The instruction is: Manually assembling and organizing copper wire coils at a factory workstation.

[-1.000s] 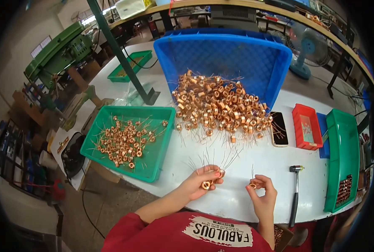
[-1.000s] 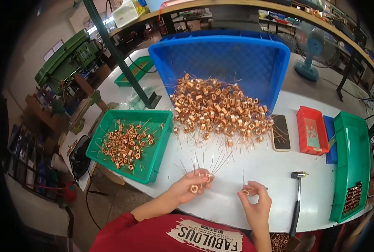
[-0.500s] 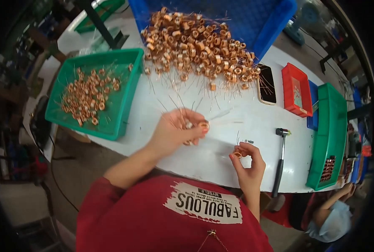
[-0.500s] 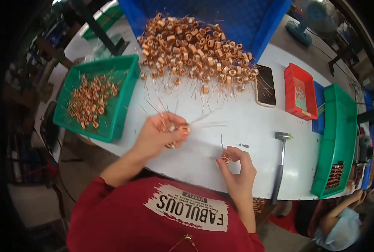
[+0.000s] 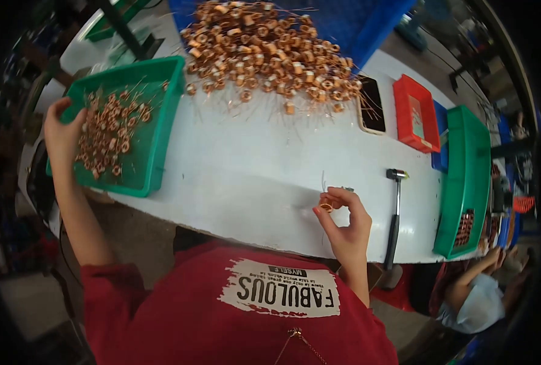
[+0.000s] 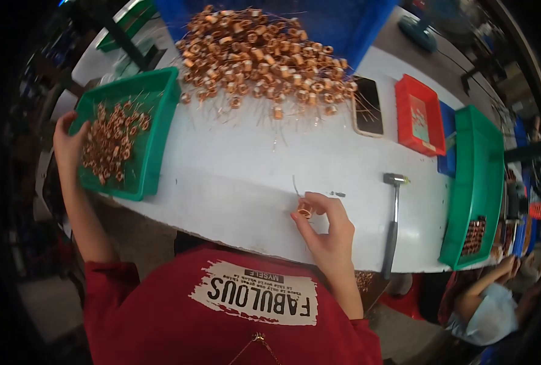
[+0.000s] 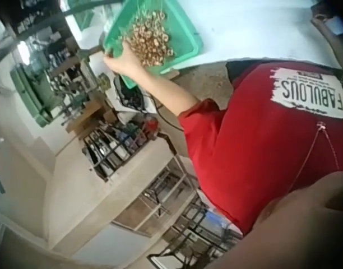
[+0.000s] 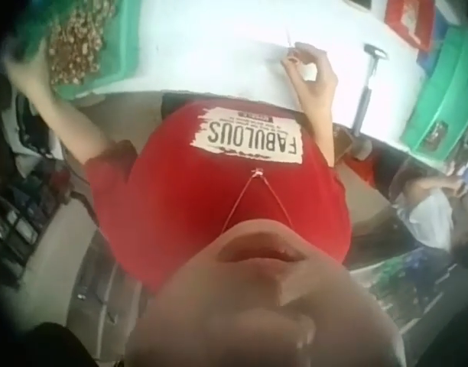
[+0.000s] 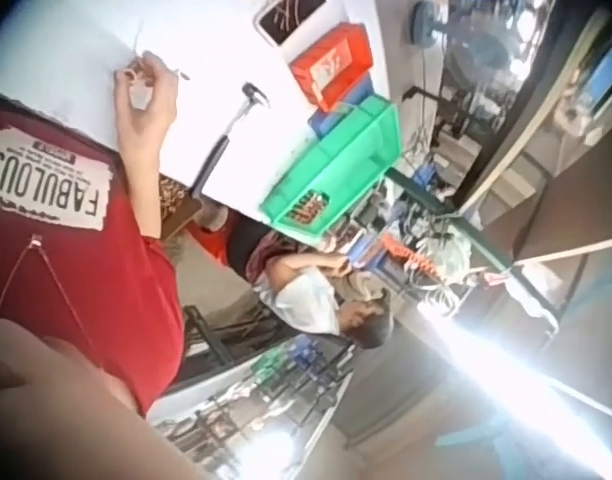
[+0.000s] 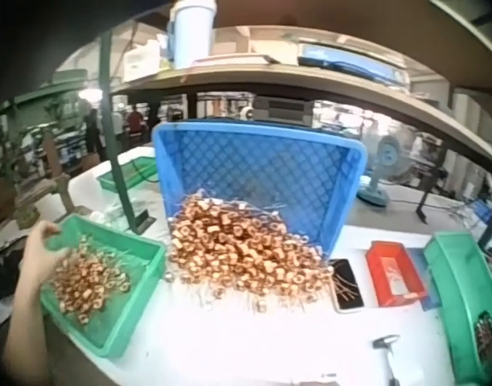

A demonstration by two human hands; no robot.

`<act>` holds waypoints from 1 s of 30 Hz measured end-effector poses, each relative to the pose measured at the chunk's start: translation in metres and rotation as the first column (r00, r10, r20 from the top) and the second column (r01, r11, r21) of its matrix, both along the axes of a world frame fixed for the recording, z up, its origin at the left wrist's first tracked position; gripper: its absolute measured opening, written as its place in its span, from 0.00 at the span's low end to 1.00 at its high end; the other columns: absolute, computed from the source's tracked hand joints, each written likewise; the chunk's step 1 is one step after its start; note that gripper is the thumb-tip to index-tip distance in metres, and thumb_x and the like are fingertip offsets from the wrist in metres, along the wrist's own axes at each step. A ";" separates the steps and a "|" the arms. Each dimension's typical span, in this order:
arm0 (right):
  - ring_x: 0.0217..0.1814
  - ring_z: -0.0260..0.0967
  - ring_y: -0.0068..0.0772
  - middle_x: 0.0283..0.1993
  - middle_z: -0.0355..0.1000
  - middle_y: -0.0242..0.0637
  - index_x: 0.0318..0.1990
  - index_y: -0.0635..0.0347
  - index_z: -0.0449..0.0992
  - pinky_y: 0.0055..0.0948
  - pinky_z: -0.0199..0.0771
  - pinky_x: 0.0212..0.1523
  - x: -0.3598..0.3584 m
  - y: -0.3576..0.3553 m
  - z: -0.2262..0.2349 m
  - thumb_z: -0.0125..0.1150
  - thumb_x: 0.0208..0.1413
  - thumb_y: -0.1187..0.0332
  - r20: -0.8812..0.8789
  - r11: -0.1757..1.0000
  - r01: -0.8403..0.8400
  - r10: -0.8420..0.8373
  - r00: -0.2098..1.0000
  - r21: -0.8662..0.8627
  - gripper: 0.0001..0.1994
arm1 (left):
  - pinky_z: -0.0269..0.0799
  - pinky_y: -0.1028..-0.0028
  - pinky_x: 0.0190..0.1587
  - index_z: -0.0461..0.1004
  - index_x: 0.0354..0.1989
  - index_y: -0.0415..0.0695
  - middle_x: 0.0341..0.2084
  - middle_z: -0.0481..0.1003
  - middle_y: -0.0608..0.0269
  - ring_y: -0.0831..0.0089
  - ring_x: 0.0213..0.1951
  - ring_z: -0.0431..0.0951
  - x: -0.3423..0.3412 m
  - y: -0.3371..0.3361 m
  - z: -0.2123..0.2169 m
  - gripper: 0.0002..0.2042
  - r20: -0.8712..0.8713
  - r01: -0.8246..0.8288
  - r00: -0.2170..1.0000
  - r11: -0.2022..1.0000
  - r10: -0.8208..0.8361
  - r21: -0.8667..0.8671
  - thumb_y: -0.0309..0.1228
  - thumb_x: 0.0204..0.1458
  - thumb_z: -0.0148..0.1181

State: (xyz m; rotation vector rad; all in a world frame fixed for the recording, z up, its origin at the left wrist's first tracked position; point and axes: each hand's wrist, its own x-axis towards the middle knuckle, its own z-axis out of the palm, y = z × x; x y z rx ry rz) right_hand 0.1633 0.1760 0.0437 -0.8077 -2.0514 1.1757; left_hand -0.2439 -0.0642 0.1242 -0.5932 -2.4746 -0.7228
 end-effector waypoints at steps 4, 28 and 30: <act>0.33 0.65 0.26 0.34 0.72 0.37 0.41 0.65 0.69 0.22 0.65 0.39 0.000 -0.001 0.000 0.62 0.39 0.83 -0.021 1.000 0.012 -0.012 1.000 -0.008 0.18 | 0.66 0.75 0.46 0.72 0.39 0.39 0.37 0.74 0.60 0.71 0.39 0.72 0.124 0.095 0.001 0.12 -0.041 0.537 0.805 0.698 -0.591 0.473 0.19 0.43 0.57; 0.37 0.67 0.31 0.40 0.70 0.40 0.48 0.65 0.69 0.25 0.65 0.38 -0.008 0.043 0.043 0.72 0.25 0.79 -0.022 0.976 -0.204 0.206 0.978 0.078 0.33 | 0.76 0.73 0.29 0.68 0.40 0.40 0.36 0.73 0.50 0.66 0.32 0.75 0.235 0.177 -0.065 0.11 0.091 -0.429 -0.618 0.432 -0.781 0.793 0.21 0.48 0.59; 0.38 0.67 0.31 0.40 0.71 0.40 0.50 0.65 0.67 0.25 0.65 0.39 -0.014 0.042 0.026 0.72 0.26 0.78 -0.105 0.976 -0.218 0.218 0.970 0.009 0.34 | 0.75 0.73 0.28 0.68 0.40 0.41 0.35 0.73 0.50 0.65 0.32 0.75 0.232 0.179 -0.067 0.11 0.087 -0.430 -0.611 0.423 -0.787 0.797 0.22 0.47 0.59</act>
